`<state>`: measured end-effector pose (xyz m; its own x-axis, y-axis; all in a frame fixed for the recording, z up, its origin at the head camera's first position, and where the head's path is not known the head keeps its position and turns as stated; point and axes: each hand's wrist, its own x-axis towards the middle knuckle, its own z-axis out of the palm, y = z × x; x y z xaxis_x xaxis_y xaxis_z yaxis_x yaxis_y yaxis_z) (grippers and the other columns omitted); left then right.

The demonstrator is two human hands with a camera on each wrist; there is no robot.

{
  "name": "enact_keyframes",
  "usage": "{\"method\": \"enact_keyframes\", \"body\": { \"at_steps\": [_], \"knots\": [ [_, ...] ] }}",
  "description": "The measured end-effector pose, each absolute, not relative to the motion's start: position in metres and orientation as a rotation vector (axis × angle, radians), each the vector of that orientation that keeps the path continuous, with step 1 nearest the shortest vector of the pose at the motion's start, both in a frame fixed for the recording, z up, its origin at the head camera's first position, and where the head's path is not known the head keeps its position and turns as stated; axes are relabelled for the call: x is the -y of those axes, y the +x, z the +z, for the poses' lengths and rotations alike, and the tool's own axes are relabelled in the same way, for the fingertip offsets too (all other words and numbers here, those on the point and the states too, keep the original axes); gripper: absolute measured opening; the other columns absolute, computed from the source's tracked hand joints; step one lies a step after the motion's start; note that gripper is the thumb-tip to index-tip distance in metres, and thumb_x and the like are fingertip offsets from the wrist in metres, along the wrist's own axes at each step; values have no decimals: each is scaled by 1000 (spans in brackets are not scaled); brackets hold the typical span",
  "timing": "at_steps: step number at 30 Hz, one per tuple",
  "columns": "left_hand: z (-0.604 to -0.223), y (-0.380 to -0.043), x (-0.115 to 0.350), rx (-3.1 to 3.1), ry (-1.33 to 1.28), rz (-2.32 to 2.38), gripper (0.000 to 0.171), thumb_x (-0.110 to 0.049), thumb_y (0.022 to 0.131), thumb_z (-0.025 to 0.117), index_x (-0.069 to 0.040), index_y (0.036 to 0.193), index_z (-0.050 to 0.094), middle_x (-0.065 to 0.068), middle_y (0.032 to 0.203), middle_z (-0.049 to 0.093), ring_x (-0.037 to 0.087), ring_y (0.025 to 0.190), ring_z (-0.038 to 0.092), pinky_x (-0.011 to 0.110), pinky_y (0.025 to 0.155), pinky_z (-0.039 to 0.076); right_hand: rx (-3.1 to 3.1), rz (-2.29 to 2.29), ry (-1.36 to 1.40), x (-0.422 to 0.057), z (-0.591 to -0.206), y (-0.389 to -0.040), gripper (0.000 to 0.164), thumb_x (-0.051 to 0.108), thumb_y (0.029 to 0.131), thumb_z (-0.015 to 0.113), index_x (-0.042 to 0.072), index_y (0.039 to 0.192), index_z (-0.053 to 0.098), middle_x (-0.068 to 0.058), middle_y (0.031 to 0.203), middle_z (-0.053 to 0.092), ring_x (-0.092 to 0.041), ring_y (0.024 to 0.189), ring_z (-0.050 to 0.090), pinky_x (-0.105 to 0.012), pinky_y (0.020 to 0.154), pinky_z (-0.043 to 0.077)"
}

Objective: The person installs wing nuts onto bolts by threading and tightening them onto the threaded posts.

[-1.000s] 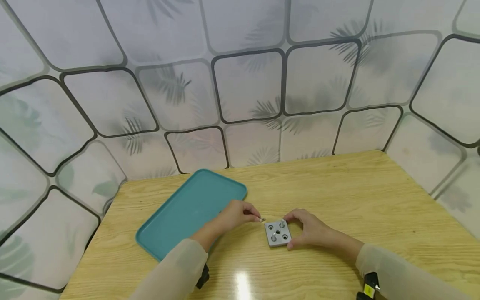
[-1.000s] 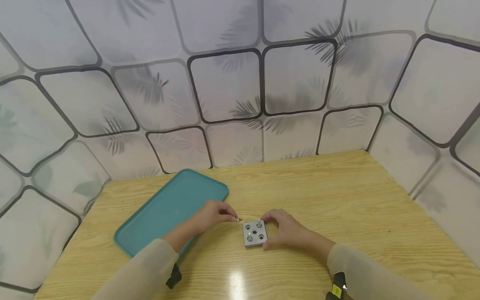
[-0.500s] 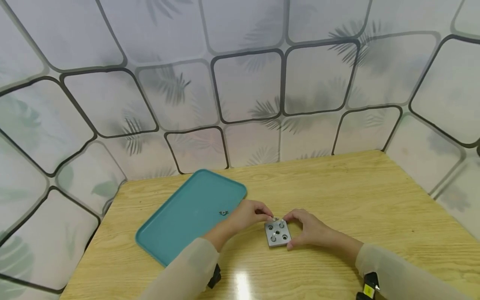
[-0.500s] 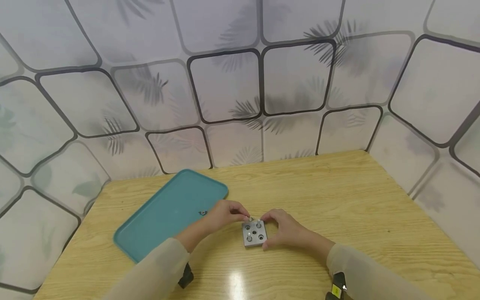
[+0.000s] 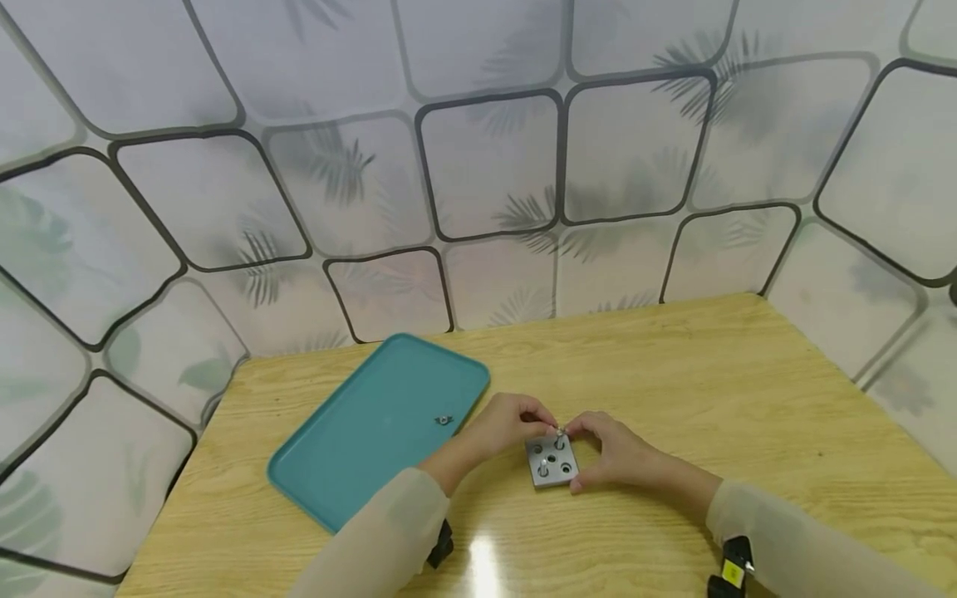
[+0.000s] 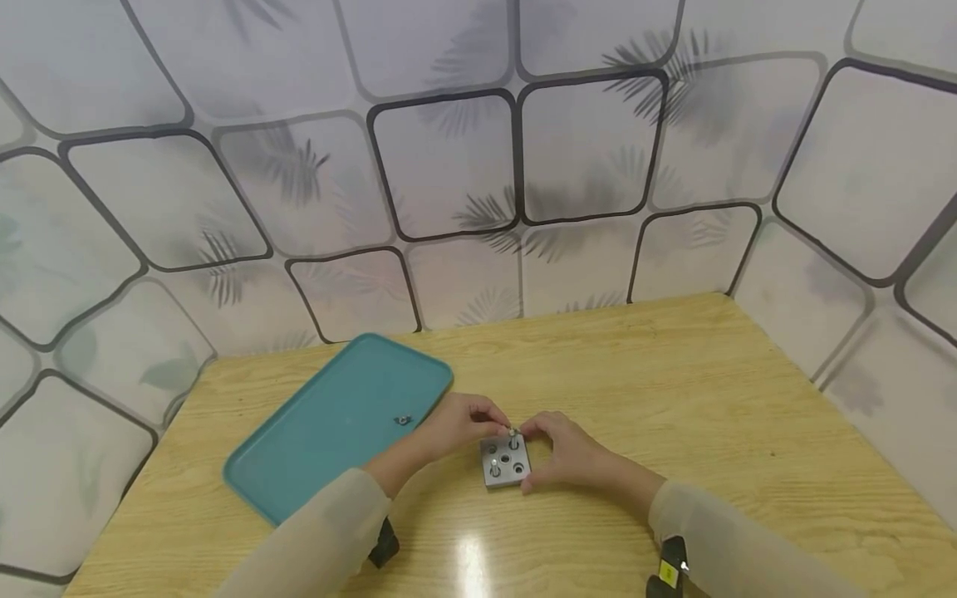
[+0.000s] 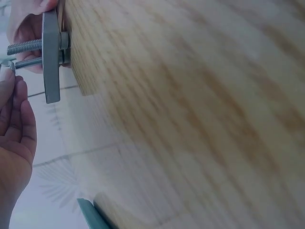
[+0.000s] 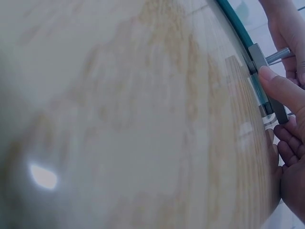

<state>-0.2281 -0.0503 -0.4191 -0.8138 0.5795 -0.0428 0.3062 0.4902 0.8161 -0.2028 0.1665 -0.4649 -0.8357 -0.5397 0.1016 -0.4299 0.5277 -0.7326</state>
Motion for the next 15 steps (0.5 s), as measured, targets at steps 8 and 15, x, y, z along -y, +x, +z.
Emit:
{"method": "enact_keyframes", "body": {
  "at_steps": [8, 15],
  "knots": [
    [-420, -228, 47, -2415, 798, 1222, 11, -22, 82, 66, -16, 89, 70, -8, 87, 67, -2, 78, 57, 16, 68, 47, -2630, -1194, -841, -167, -464, -203, 68, 48, 57, 81, 13, 109, 55, 8, 110, 56, -15, 104, 47, -34, 90, 38],
    [-417, -230, 48, -2446, 899, 1141, 13, -23, 84, 64, -16, 92, 70, -7, 90, 67, -1, 81, 57, 15, 71, 46, -2625, -1202, -816, -166, -462, -202, 69, 47, 56, 82, 13, 111, 56, 6, 111, 56, -17, 106, 47, -35, 91, 38]
  ]
}}
